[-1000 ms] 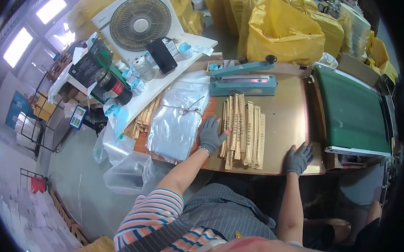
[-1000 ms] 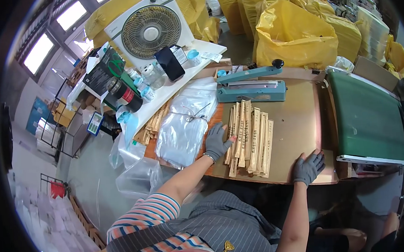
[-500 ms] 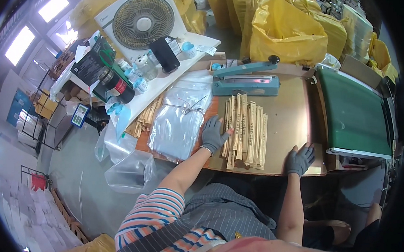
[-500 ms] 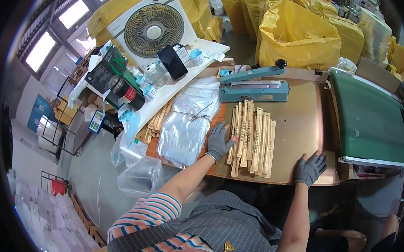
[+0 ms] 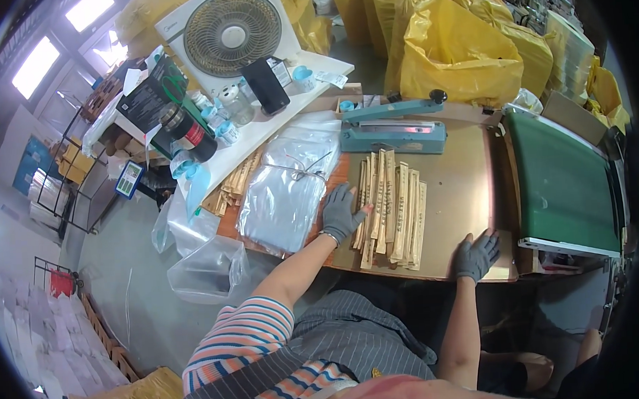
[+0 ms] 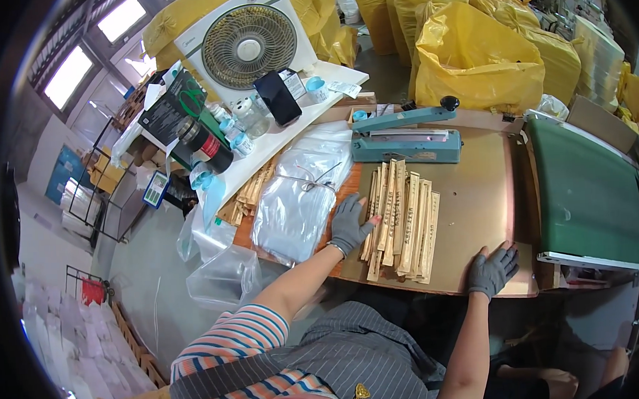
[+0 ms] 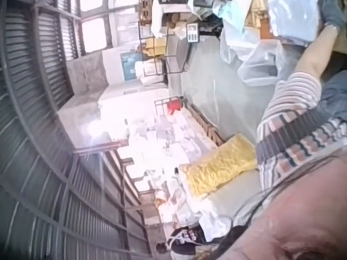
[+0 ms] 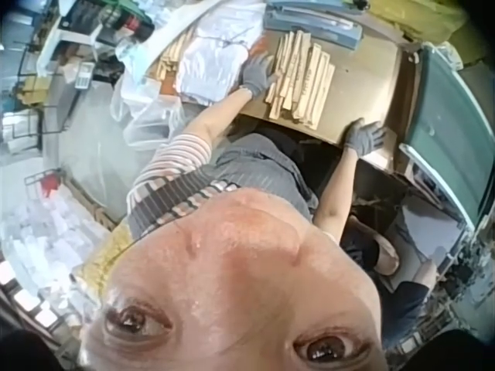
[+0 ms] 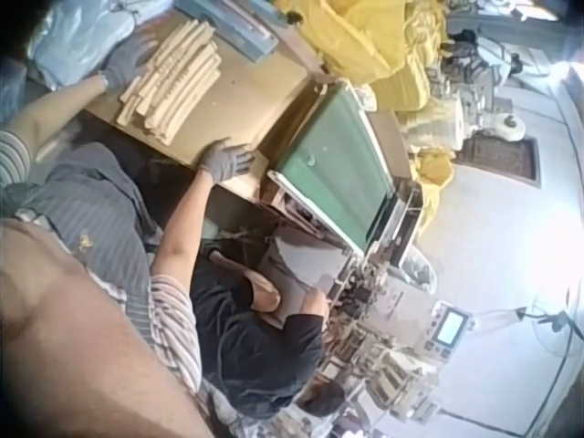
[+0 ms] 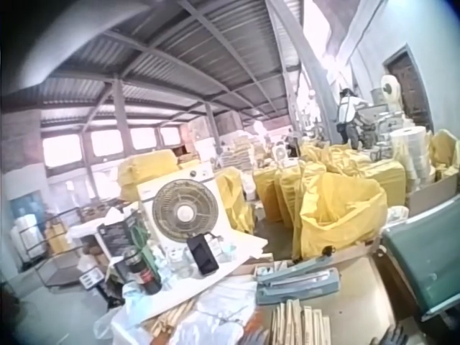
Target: Manually picking up bundles of wooden sticks and placing them into plastic bags for packaging.
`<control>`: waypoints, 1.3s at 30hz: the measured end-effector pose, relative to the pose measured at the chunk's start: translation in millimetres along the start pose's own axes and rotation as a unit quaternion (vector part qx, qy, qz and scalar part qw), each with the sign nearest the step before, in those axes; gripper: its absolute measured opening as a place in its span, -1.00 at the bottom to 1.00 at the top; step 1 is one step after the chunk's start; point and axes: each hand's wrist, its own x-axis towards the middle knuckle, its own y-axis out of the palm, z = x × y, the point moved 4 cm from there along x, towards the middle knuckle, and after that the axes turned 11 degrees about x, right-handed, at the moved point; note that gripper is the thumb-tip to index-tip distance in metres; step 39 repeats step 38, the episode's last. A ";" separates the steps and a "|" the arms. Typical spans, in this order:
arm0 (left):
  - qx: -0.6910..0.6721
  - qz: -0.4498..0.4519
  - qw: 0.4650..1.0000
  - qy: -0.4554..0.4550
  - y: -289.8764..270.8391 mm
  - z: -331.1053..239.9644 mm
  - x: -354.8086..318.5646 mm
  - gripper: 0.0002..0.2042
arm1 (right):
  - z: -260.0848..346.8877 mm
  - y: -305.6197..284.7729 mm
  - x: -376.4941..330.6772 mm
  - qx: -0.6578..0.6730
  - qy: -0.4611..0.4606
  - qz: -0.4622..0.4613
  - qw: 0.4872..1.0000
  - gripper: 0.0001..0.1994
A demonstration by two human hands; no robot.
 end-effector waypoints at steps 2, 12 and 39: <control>0.003 -0.006 1.000 0.000 -0.2 0.0 -0.1 -0.36 | 1.4 -1.2 -0.2 0.001 -0.002 -0.006 1.000 -0.40; -0.001 -0.012 1.000 -0.001 0.1 0.9 -0.8 -0.34 | 4.8 -5.2 -0.9 0.001 0.005 0.002 1.000 -0.41; -0.017 -0.027 0.999 -0.019 -1.4 5.3 -7.6 -0.33 | 5.6 -0.3 -0.5 -0.031 0.023 0.055 0.998 -0.38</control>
